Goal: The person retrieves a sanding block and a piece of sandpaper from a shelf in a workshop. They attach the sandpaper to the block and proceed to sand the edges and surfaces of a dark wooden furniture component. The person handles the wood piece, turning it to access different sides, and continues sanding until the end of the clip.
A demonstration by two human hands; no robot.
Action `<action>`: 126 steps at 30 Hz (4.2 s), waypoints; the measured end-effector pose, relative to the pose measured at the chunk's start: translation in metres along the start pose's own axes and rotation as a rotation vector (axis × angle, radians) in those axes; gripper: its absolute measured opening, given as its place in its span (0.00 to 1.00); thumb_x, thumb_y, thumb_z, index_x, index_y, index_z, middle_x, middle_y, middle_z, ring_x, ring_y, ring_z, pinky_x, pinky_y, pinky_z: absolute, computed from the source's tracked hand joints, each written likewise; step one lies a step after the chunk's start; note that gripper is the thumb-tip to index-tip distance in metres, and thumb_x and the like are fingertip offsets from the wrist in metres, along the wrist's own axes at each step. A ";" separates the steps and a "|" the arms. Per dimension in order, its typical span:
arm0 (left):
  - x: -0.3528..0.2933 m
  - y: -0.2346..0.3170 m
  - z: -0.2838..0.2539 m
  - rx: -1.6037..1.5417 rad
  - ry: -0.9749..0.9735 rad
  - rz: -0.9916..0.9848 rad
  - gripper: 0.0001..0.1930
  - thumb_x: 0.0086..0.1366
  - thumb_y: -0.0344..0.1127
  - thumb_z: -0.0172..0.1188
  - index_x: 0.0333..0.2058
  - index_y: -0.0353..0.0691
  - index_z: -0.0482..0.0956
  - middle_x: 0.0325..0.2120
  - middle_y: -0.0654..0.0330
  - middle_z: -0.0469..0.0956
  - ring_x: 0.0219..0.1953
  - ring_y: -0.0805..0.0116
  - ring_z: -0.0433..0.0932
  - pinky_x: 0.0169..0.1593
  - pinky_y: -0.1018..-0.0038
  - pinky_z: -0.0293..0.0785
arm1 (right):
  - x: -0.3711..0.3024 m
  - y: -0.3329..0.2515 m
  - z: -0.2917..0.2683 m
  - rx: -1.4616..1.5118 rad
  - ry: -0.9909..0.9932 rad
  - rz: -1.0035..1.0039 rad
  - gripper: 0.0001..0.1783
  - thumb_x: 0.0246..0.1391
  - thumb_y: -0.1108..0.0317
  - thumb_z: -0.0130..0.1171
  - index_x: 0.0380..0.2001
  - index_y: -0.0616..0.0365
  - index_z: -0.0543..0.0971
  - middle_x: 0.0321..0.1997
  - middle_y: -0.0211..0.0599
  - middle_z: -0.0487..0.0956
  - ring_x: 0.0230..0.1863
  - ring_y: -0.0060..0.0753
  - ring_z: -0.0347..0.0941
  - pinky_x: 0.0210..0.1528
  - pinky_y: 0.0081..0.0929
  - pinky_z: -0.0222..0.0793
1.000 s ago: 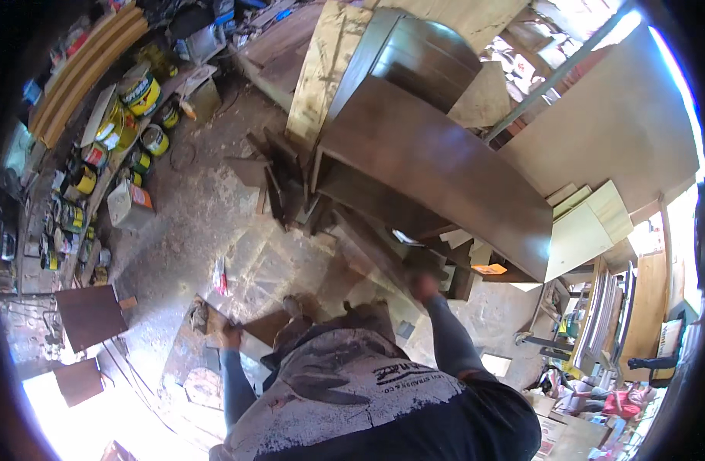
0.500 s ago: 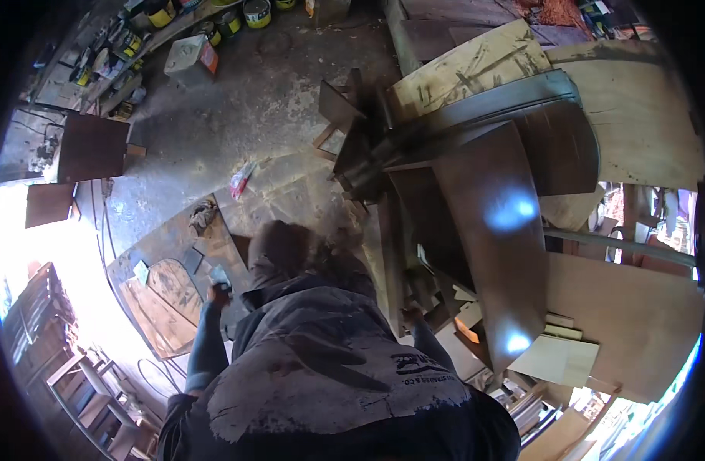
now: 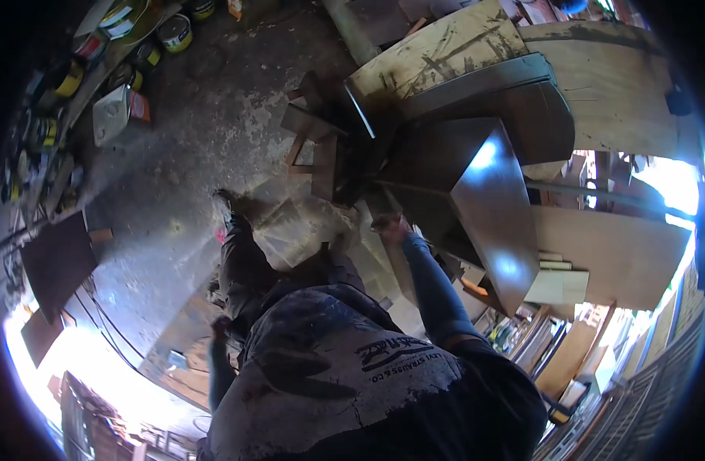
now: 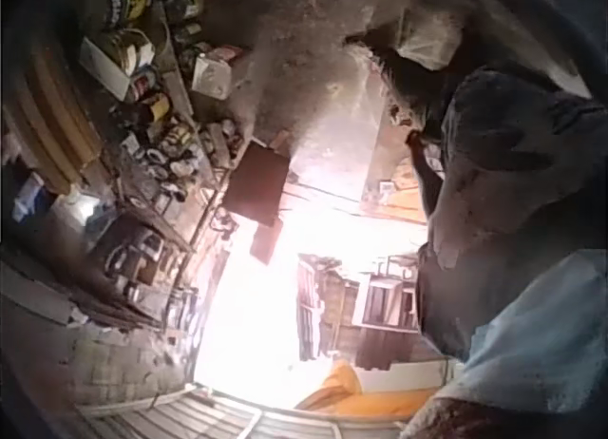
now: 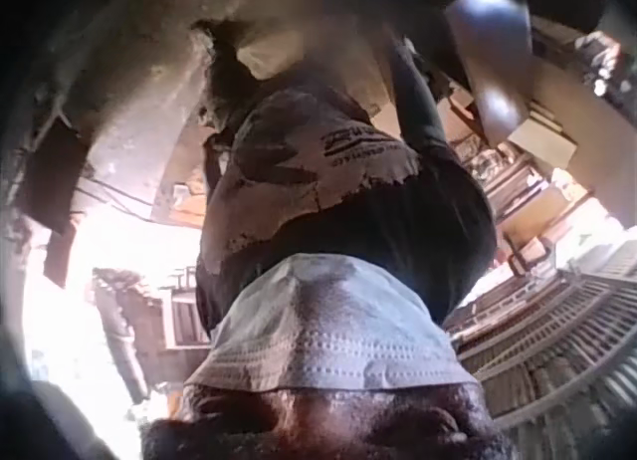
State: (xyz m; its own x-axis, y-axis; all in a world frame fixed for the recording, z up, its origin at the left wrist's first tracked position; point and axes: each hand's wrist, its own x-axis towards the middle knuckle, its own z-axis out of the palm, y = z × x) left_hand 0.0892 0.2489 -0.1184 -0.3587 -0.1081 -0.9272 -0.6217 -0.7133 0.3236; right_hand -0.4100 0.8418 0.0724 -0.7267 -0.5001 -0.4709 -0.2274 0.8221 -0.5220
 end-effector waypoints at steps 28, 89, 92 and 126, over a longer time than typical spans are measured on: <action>0.274 0.754 0.481 1.391 -0.234 -0.060 0.22 0.70 0.41 0.49 0.60 0.40 0.71 0.55 0.54 0.76 0.52 0.55 0.78 0.51 0.60 0.76 | 0.228 -0.127 -0.034 0.845 0.749 1.098 0.32 0.63 0.43 0.53 0.17 0.60 0.78 0.17 0.49 0.75 0.19 0.42 0.71 0.28 0.43 0.68; -0.050 0.281 1.679 2.122 -1.458 2.359 0.49 0.48 0.62 0.72 0.65 0.44 0.64 0.62 0.45 0.67 0.64 0.47 0.65 0.67 0.52 0.60 | 0.634 -0.332 -0.246 2.350 1.583 2.040 0.19 0.63 0.65 0.56 0.54 0.64 0.75 0.41 0.47 0.83 0.30 0.37 0.82 0.25 0.32 0.78; -0.078 0.288 1.692 2.422 -1.498 2.118 0.49 0.48 0.64 0.72 0.63 0.41 0.67 0.62 0.47 0.68 0.64 0.48 0.67 0.67 0.56 0.62 | 0.591 -0.301 -0.299 2.230 1.807 2.070 0.19 0.63 0.66 0.56 0.53 0.64 0.75 0.41 0.47 0.83 0.30 0.34 0.82 0.23 0.28 0.77; -0.073 0.484 1.478 1.690 -2.455 0.586 0.43 0.50 0.48 0.76 0.60 0.35 0.65 0.45 0.45 0.78 0.46 0.49 0.80 0.50 0.58 0.76 | 0.324 0.102 -0.576 1.303 2.514 0.571 0.47 0.64 0.29 0.31 0.57 0.66 0.73 0.53 0.45 0.77 0.55 0.39 0.72 0.62 0.36 0.66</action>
State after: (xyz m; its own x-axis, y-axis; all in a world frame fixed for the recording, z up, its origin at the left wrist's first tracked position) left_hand -1.2149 0.9354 0.3845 0.4727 0.8727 0.1223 0.3132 -0.2961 0.9024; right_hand -1.0421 0.9201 0.2759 0.1982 0.9713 -0.1316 -0.3521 -0.0548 -0.9344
